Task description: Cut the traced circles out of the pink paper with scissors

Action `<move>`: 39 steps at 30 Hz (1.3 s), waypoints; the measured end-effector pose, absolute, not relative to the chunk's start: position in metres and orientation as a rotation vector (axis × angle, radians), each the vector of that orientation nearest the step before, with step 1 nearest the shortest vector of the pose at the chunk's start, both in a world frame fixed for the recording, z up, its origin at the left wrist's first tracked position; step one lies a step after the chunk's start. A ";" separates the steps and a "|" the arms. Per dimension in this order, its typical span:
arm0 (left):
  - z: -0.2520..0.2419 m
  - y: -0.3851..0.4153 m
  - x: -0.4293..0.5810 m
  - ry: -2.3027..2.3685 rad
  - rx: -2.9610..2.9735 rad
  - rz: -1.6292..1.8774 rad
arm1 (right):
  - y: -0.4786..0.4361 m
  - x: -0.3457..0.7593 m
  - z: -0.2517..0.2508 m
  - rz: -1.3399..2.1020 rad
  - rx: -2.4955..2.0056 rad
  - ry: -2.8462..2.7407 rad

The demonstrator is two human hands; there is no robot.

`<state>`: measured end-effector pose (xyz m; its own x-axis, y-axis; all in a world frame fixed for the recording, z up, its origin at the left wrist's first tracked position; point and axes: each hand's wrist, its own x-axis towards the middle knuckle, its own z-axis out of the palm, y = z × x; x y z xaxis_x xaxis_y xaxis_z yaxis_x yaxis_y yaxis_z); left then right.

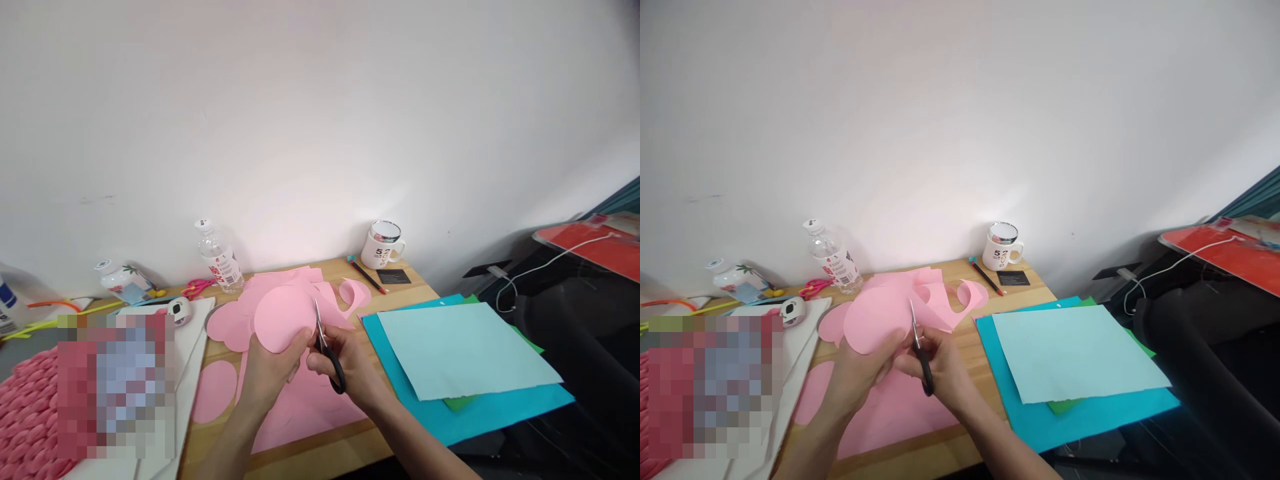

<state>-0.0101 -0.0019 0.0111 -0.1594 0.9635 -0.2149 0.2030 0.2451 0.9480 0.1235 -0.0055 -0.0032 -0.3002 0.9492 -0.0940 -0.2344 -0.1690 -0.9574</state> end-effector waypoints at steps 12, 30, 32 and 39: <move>0.016 -0.002 -0.011 1.604 1.146 1.015 | -0.006 0.124 -0.007 1.625 -1.005 -1.156; 0.019 -0.006 -0.010 1.607 1.111 1.042 | -0.007 0.126 -0.010 1.588 -1.057 -1.197; 0.017 -0.006 -0.010 1.586 1.116 1.079 | -0.007 0.125 -0.012 1.578 -1.045 -1.201; 0.013 -0.008 -0.002 1.498 1.144 1.135 | -0.011 0.118 -0.018 1.613 -0.951 -1.159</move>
<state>-0.0025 -0.0076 0.0127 -0.1588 0.9794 -0.1246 0.1451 0.1480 0.9783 0.1182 -0.0105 -0.0178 -0.2938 0.9527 -0.0779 -0.2300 -0.1495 -0.9616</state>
